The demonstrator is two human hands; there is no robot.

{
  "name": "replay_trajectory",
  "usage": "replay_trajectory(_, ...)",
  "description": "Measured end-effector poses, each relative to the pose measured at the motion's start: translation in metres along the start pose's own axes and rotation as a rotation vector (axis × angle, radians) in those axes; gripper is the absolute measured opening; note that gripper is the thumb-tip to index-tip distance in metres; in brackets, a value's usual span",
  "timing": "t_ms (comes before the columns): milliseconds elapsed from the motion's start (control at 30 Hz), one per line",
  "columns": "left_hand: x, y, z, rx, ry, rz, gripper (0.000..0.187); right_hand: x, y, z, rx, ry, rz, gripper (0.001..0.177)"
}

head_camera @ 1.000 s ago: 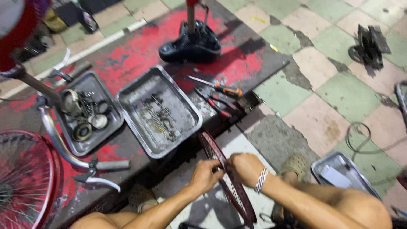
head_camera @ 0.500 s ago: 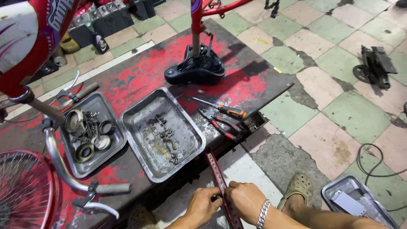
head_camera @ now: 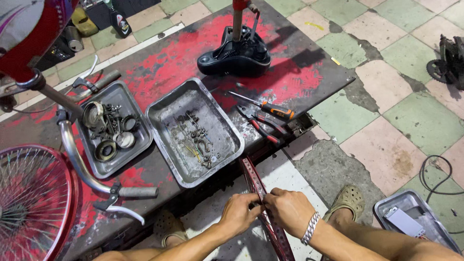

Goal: The person tightens and adjusts spokes on a small wheel with a screwdriver, then aligns and presses the rim with their hands.

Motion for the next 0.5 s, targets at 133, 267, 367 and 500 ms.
replay_trajectory(133,-0.006,0.014,-0.004,-0.114,-0.055,0.053,0.016,-0.002,0.003,0.000,0.033,0.021,0.017,0.011)
replay_trajectory(267,-0.010,0.024,-0.009,-0.171,-0.121,-0.011,0.012,-0.004,0.005,-0.003,-0.012,0.029,0.041,0.012)
replay_trajectory(367,-0.011,0.027,-0.012,-0.164,-0.101,0.006,0.011,-0.005,0.007,-0.004,-0.026,-0.021,0.050,0.013)
replay_trajectory(500,-0.008,0.022,-0.010,-0.162,-0.091,-0.015,0.011,-0.007,0.009,-0.002,-0.051,-0.056,0.069,0.012)
Point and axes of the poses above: each hand's wrist, its own x-axis towards the middle knuckle, its own z-axis out of the back of the hand, y = z × x, the point moved 5 cm from there along x, towards the middle knuckle, and after that the axes turned 12 degrees about -y, right-handed, at the moved point
